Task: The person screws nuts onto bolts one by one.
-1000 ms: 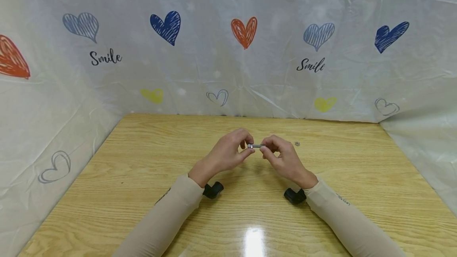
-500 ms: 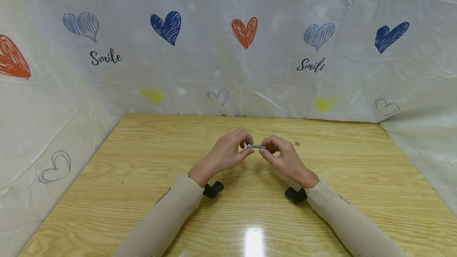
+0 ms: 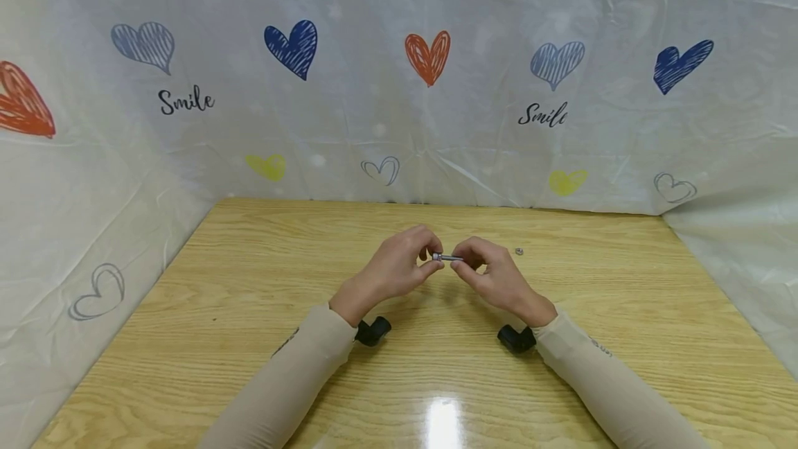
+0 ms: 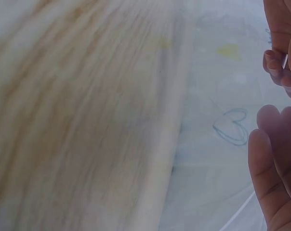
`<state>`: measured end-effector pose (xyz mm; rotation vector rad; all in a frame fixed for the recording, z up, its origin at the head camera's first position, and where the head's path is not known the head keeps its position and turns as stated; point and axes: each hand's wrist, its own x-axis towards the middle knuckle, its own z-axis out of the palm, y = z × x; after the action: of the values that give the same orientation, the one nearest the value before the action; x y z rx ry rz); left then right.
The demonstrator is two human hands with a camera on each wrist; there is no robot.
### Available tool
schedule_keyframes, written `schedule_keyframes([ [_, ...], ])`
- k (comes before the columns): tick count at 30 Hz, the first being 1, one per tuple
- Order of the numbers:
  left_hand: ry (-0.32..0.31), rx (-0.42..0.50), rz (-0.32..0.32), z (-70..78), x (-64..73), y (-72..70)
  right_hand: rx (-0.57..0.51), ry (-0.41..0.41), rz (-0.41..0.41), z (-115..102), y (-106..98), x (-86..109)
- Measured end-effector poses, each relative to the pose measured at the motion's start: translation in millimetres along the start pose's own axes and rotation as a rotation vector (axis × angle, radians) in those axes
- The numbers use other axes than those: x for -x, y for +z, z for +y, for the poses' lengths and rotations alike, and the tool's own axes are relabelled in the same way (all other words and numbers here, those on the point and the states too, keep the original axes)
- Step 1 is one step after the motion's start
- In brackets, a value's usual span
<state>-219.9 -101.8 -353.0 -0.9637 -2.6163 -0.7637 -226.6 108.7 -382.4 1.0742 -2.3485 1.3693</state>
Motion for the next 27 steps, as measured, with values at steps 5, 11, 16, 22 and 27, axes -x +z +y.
schedule_keyframes([
  [5,-0.020,-0.002,-0.010,-0.9,0.4,0.1,0.010,-0.026,-0.006,9.6,1.7,-0.1],
  [11,-0.041,0.000,-0.015,-4.9,2.2,-1.5,0.044,-0.052,-0.028,9.0,2.8,-4.8],
  [16,-0.057,0.006,-0.025,-10.8,3.5,-3.8,0.058,-0.056,-0.051,9.1,5.9,-11.1],
  [22,-0.100,0.022,-0.044,-18.2,4.2,-9.5,0.052,-0.046,-0.088,8.7,10.9,-21.6],
  [27,-0.113,0.012,-0.048,-26.1,5.0,-14.8,0.052,-0.058,-0.109,11.5,17.1,-32.7],
])
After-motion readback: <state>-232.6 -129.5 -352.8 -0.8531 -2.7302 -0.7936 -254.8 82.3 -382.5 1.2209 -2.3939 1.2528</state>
